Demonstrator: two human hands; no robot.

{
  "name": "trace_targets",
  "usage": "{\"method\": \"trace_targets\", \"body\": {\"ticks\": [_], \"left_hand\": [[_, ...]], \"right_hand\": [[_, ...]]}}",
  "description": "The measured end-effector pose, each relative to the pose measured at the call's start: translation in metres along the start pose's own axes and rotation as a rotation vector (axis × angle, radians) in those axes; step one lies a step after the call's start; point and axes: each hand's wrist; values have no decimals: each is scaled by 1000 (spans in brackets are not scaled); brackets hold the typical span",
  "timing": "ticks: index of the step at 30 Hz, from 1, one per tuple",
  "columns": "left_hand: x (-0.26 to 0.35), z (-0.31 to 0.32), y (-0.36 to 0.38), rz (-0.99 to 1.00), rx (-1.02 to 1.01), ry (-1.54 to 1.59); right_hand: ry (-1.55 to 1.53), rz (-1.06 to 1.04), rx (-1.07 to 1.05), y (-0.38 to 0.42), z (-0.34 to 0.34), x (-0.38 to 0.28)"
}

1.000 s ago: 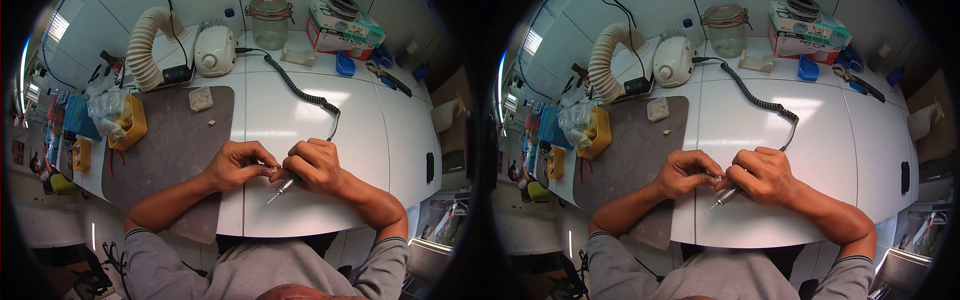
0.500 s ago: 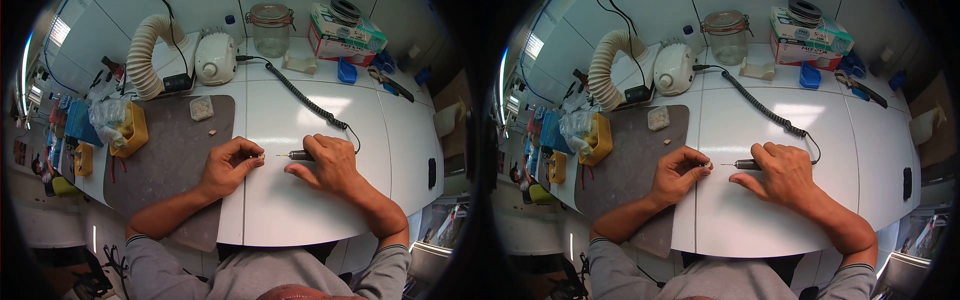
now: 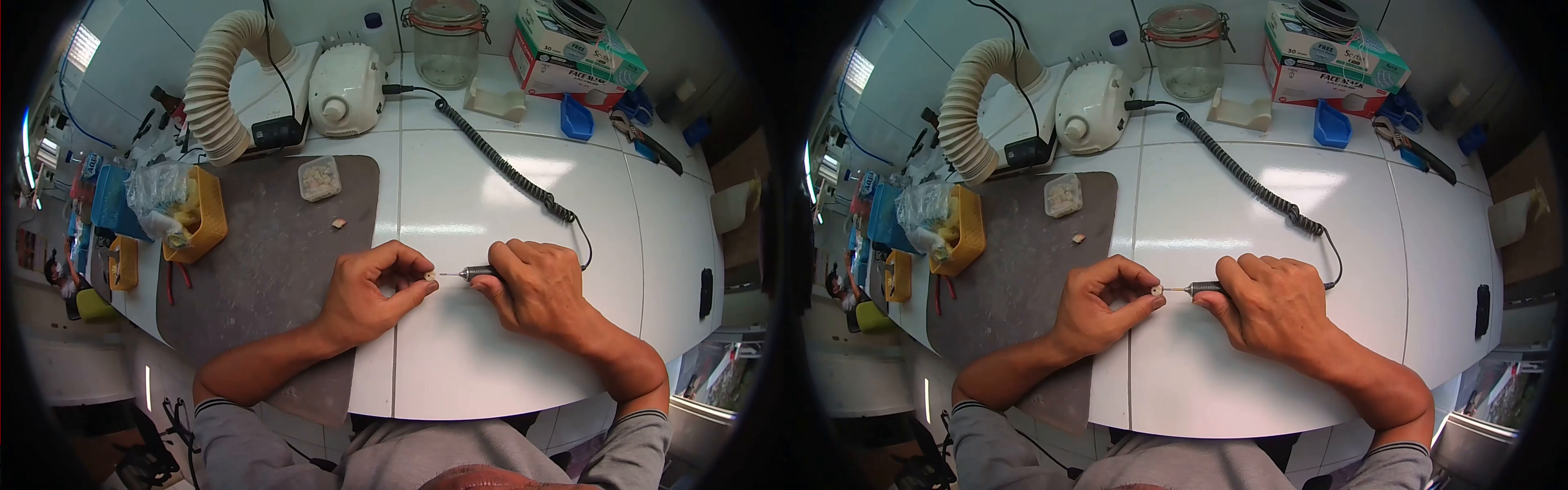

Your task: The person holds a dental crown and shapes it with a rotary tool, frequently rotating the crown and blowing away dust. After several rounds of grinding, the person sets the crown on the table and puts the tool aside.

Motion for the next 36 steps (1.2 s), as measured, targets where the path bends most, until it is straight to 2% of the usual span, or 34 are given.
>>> {"method": "trace_targets", "body": {"ticks": [21,36], "left_hand": [[0,1,-5,21,-21,-5],[3,4,-6,-23,-5,-59]], "right_hand": [[55,-18,-49,-3,-1,-3],[85,-21,3,-1,4,-5]]}}
Point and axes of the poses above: each hand's wrist, its own y-axis away from the middle knuckle, its own z-axis out of the palm, x = y × z, and after that the axes turned 3 degrees about y, right-handed
